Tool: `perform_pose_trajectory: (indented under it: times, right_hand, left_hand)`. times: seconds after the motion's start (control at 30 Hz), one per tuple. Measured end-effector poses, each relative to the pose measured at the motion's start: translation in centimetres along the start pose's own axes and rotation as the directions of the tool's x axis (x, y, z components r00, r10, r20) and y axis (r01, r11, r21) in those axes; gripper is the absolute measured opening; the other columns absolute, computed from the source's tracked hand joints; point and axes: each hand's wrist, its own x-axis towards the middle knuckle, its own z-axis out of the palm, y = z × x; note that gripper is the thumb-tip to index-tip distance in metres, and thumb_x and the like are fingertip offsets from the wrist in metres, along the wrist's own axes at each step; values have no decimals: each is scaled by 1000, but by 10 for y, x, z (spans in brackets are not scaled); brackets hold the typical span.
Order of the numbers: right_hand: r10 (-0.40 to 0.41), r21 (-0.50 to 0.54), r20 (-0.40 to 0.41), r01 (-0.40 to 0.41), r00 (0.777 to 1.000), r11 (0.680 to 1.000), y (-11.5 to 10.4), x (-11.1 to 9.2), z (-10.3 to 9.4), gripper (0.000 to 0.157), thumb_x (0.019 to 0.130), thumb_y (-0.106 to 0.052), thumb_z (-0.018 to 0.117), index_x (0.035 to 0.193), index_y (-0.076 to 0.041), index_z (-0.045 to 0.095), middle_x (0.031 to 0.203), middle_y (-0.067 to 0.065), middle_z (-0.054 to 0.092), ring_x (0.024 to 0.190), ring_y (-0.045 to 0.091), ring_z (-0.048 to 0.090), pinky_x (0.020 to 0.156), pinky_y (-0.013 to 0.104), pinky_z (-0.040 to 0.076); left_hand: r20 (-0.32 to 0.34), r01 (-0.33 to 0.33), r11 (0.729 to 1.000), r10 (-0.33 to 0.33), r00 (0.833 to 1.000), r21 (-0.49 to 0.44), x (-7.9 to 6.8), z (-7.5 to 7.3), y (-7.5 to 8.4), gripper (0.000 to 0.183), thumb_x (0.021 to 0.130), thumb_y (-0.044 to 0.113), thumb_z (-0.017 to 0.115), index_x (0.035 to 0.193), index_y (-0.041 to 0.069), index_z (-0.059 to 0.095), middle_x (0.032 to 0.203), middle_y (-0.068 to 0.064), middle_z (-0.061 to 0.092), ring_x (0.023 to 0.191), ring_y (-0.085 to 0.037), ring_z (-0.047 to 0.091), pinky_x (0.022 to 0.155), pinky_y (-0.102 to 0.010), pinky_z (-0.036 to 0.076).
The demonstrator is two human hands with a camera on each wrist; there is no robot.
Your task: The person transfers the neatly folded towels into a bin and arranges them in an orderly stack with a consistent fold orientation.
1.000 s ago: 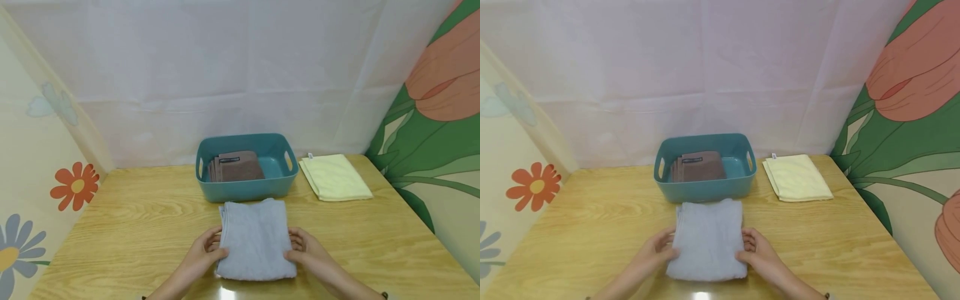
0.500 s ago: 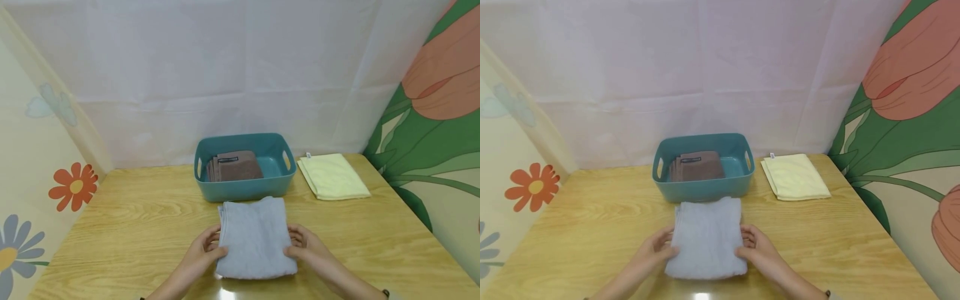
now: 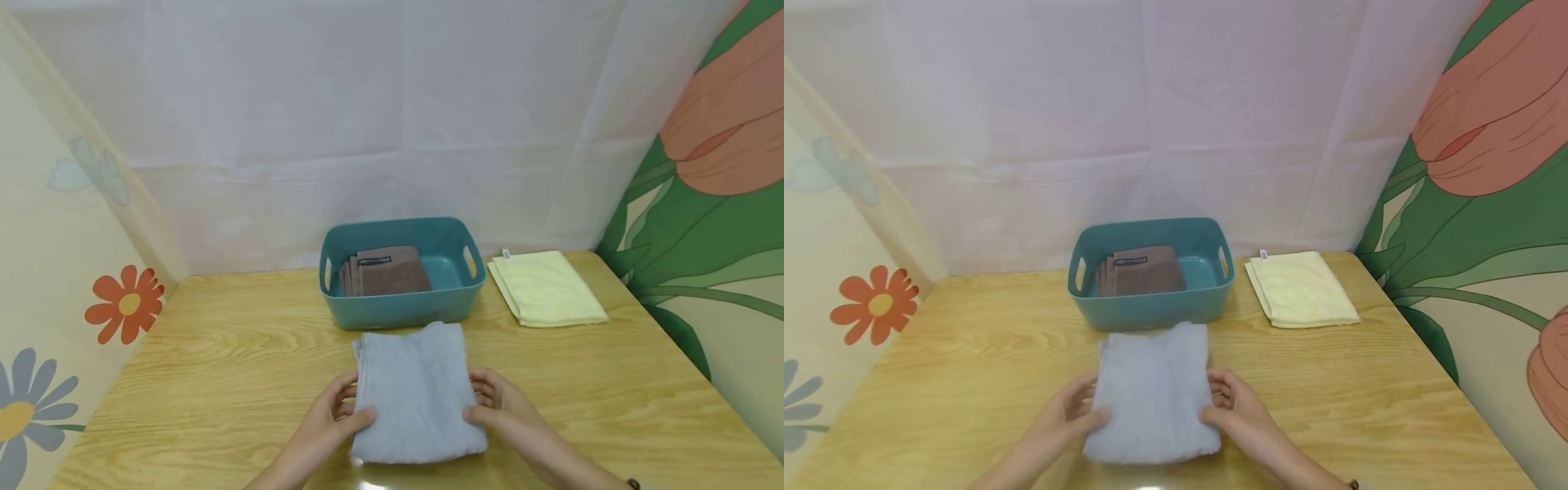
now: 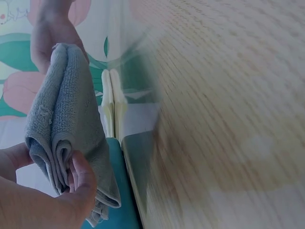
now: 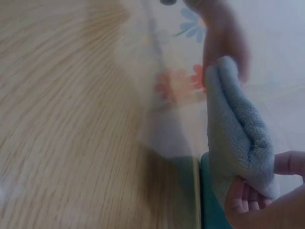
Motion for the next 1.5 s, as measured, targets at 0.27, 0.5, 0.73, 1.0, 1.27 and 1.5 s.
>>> perform_pose_trajectory:
  times: [0.27,0.5,0.73,1.0,1.27,1.5]
  right_hand:
    - [-4,20,25,4,1000,1000,-6,-4,2,66,84,1,63,140,18,33,128,19,55,111,24,52,86,25,47]
    - [-7,19,33,6,999,1000,-14,-8,1,67,84,-1,63,142,14,32,131,19,54,114,27,52,87,28,49]
    - [-27,14,21,27,999,1000,-18,-12,-2,68,84,-2,64,142,14,33,133,20,53,117,28,52,87,25,49]
    - [-42,21,9,42,999,999,-20,-13,-5,69,85,-3,64,143,14,31,136,23,50,121,31,51,89,23,48]
    - [-27,46,-19,28,999,999,-28,-12,-3,66,85,-3,66,143,11,35,136,20,51,120,28,51,90,24,48]
    - [-5,47,-34,6,999,999,-35,-11,-2,66,87,-4,65,144,9,35,141,20,49,126,30,48,96,31,46]
  left_hand:
    - [-15,-29,1000,29,999,7,-5,-6,2,66,91,4,69,143,-14,33,124,-21,57,98,-24,62,77,-34,55]
    - [-5,-43,999,43,999,6,-7,-9,10,66,91,5,68,143,-14,32,126,-21,56,99,-23,61,76,-30,54]
    - [3,-71,997,71,997,-37,-8,-7,12,64,93,5,65,144,-14,32,126,-21,55,99,-22,60,76,-30,55]
    - [-24,-92,993,90,996,-70,-7,-3,19,61,93,7,67,143,-9,36,126,-21,55,99,-24,60,76,-31,55]
    - [-74,-81,993,75,994,-80,-6,-3,23,61,93,7,68,144,-7,38,127,-21,55,100,-23,59,77,-32,55]
    - [-94,-86,993,79,992,-77,-7,-4,27,61,93,10,68,144,-6,39,128,-20,55,102,-23,59,79,-31,54]
